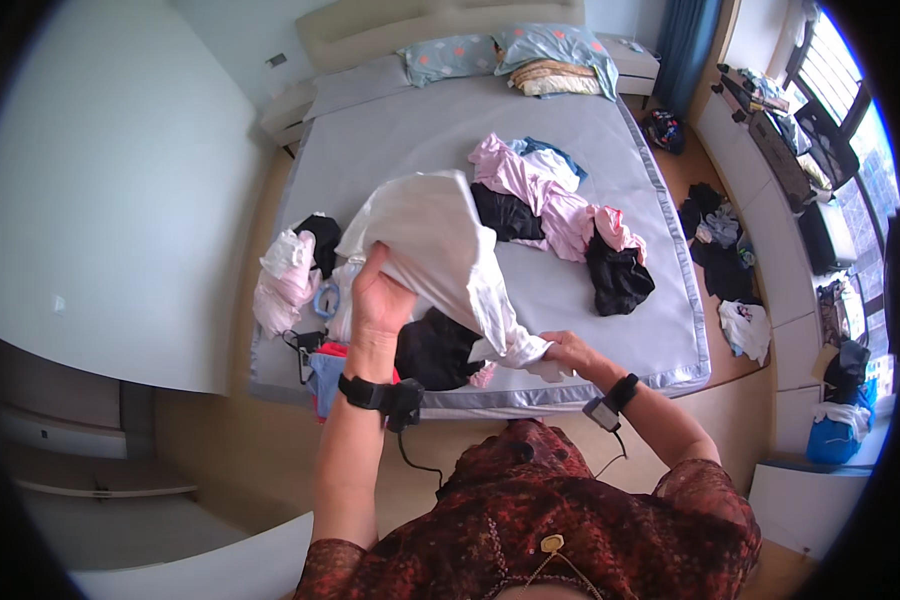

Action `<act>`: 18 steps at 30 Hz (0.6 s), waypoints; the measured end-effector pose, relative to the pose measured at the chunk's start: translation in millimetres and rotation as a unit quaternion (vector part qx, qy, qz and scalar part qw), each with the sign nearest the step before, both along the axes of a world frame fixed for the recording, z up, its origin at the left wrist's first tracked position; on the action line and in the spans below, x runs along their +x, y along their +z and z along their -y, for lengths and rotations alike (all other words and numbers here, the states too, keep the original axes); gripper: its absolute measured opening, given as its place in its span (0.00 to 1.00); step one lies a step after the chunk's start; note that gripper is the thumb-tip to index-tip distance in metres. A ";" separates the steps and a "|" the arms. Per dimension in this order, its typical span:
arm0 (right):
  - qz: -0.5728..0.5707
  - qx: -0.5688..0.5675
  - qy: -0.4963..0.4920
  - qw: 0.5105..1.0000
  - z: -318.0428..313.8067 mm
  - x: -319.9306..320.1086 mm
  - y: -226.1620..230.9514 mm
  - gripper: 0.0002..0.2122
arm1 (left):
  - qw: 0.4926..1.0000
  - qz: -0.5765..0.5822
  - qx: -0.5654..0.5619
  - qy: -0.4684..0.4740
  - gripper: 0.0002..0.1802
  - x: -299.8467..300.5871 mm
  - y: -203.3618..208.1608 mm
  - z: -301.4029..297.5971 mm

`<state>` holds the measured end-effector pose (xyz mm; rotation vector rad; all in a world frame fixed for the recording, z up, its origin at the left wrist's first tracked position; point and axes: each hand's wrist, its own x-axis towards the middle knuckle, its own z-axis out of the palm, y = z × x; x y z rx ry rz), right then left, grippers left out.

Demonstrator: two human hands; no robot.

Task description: The person picks up several garments from a bed including a white and pink dress, a white shirt, black shorts, a pink shirt, and a blue shirt, folding each item and placing it inside a closet.

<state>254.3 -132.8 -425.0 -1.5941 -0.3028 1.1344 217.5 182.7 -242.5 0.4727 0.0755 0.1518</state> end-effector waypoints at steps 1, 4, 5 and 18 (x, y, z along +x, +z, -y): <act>0.001 0.062 -0.012 0.998 -5.4 -0.9 5.4 0.14 | 1.000 0.010 0.005 0.016 0.20 -4.3 6.9 -6.3; 0.030 0.180 -0.143 0.973 -23.5 -4.0 -10.9 0.14 | 0.999 0.026 0.022 0.039 0.21 -19.0 31.1 -22.4; 0.083 0.036 -0.140 0.986 -28.9 5.0 -3.4 0.14 | 0.997 0.040 0.031 0.054 0.21 -23.4 39.6 -25.1; -0.241 0.429 -0.162 0.855 -85.9 59.4 107.0 0.18 | 0.959 0.054 0.192 0.203 0.27 -52.0 102.8 -82.5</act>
